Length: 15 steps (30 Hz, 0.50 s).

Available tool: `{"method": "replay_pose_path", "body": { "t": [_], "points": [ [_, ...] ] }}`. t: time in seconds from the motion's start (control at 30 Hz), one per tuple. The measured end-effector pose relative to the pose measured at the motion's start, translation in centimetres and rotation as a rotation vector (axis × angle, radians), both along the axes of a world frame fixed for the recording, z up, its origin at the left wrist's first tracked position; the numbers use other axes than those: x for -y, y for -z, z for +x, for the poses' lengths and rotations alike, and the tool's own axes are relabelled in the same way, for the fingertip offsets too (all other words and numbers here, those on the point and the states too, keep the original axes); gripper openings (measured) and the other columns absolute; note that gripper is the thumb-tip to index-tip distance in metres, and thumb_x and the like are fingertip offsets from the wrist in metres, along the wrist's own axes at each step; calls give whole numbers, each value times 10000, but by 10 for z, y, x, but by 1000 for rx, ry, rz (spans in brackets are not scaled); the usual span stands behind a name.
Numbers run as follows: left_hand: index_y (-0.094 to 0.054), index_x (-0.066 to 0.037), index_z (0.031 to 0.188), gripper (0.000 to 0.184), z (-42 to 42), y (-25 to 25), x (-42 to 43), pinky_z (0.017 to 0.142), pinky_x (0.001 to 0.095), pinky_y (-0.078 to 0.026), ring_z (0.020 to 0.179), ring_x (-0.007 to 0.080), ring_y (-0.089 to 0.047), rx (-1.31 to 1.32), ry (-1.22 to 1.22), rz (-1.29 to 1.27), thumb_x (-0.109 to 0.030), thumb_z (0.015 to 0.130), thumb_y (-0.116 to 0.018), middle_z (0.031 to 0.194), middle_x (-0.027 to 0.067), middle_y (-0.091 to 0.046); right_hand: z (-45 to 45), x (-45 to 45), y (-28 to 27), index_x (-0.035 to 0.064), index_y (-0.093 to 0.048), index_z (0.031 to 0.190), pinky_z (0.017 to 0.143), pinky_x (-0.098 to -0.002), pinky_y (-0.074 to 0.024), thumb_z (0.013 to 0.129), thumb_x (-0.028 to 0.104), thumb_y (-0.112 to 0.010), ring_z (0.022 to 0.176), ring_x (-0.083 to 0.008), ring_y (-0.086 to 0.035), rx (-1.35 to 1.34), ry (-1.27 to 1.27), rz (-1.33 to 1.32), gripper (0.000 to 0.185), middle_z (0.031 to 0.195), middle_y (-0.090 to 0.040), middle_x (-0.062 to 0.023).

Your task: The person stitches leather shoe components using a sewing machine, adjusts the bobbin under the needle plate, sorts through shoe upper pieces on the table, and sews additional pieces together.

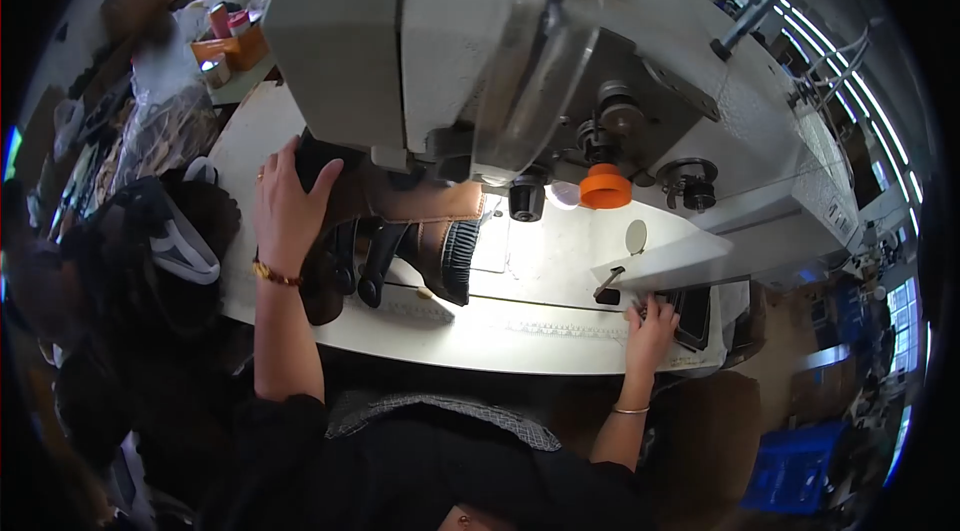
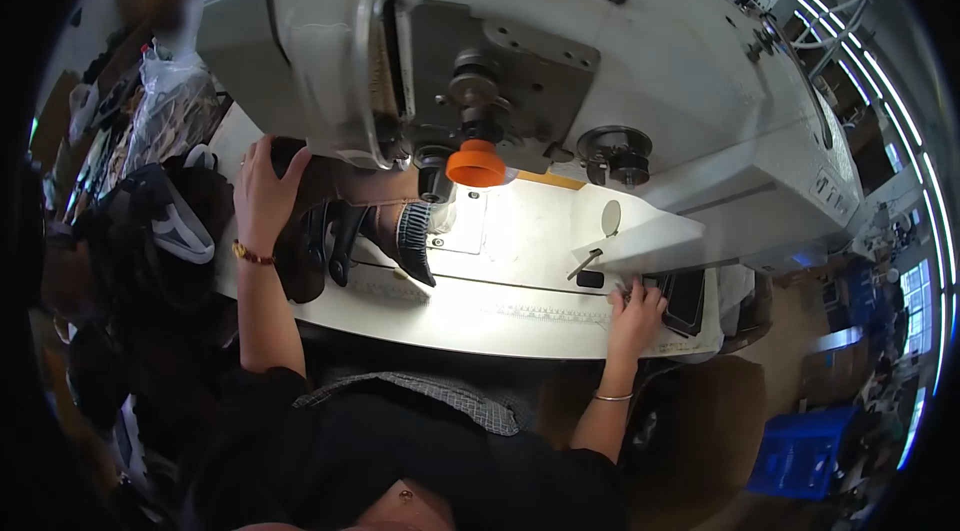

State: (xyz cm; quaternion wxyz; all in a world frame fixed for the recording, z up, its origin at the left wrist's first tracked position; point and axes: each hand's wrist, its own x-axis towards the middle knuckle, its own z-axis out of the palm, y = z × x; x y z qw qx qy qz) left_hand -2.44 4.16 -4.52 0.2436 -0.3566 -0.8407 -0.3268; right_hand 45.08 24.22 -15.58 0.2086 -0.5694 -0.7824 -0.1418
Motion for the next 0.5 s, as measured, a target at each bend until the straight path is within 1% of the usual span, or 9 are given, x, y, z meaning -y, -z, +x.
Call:
{"method": "replay_pose_path", "body": {
  "t": [0.1,0.17,0.2,0.27,0.3,0.33,0.37,0.47,0.5],
  "points": [
    [-570,-14,1114,526,-10,-15,6,848,434,-491,1015,365,-605,279,-106,-52,-437,842,-724,1067,178,-639,-40,35,-15,57,-667,1081,851,-427,-489,795,206,-750,975,-340,-579,111,73,125,333,1013,-619,-135],
    [-560,-33,1116,529,-16,-10,6,825,431,-491,1001,363,-610,294,-82,53,-447,834,-732,1054,184,-639,-78,74,-30,21,-675,1046,774,-437,-516,811,197,-751,853,-320,-632,-97,-40,-160,303,901,-663,-131],
    [-555,-43,1117,531,-18,-5,7,813,430,-492,994,362,-613,300,-70,98,-452,830,-736,1048,186,-639,-99,87,-46,4,-685,1049,693,-393,-532,843,152,-726,749,-283,-666,-291,-333,-253,257,832,-688,-131],
    [-533,-74,1085,496,-19,0,4,763,438,-492,910,370,-640,275,-73,154,-436,825,-750,977,190,-663,-148,90,-67,-38,-671,1093,715,-285,-526,904,56,-634,814,-216,-690,-691,-799,-406,214,893,-710,-158],
    [-528,-79,1080,491,-16,-3,3,754,442,-492,888,375,-645,331,-60,194,-432,823,-753,962,188,-669,-172,90,-74,-69,-662,1071,733,-285,-525,936,67,-604,816,-181,-673,-869,-877,-544,200,887,-713,-129],
    [-523,-85,1076,487,-14,-5,3,744,446,-492,865,380,-650,388,-48,237,-428,821,-756,947,186,-675,-191,90,-90,-76,-653,1060,730,-276,-517,960,86,-581,791,-133,-638,-1056,-884,-851,204,881,-702,-80],
    [-521,-86,1070,484,-14,-6,3,738,446,-492,855,384,-652,349,-45,262,-425,819,-759,934,182,-680,-204,72,-82,-80,-645,1055,726,-264,-508,985,113,-559,776,-109,-606,-965,-986,-943,223,895,-683,-59],
    [-517,-93,1058,479,-10,-10,5,728,443,-495,848,388,-659,245,-56,297,-420,812,-766,916,174,-691,-250,84,-117,-35,-659,892,575,-237,-422,969,109,-583,649,-67,-512,-1121,-739,-1071,181,730,-589,-3],
    [-518,-97,1059,478,-9,-14,6,730,439,-496,860,386,-662,209,-72,286,-419,810,-769,925,174,-694,-258,92,-109,-24,-636,837,561,-243,-394,972,98,-580,629,-62,-473,-1227,-843,-948,190,703,-552,13]
  ]
}}
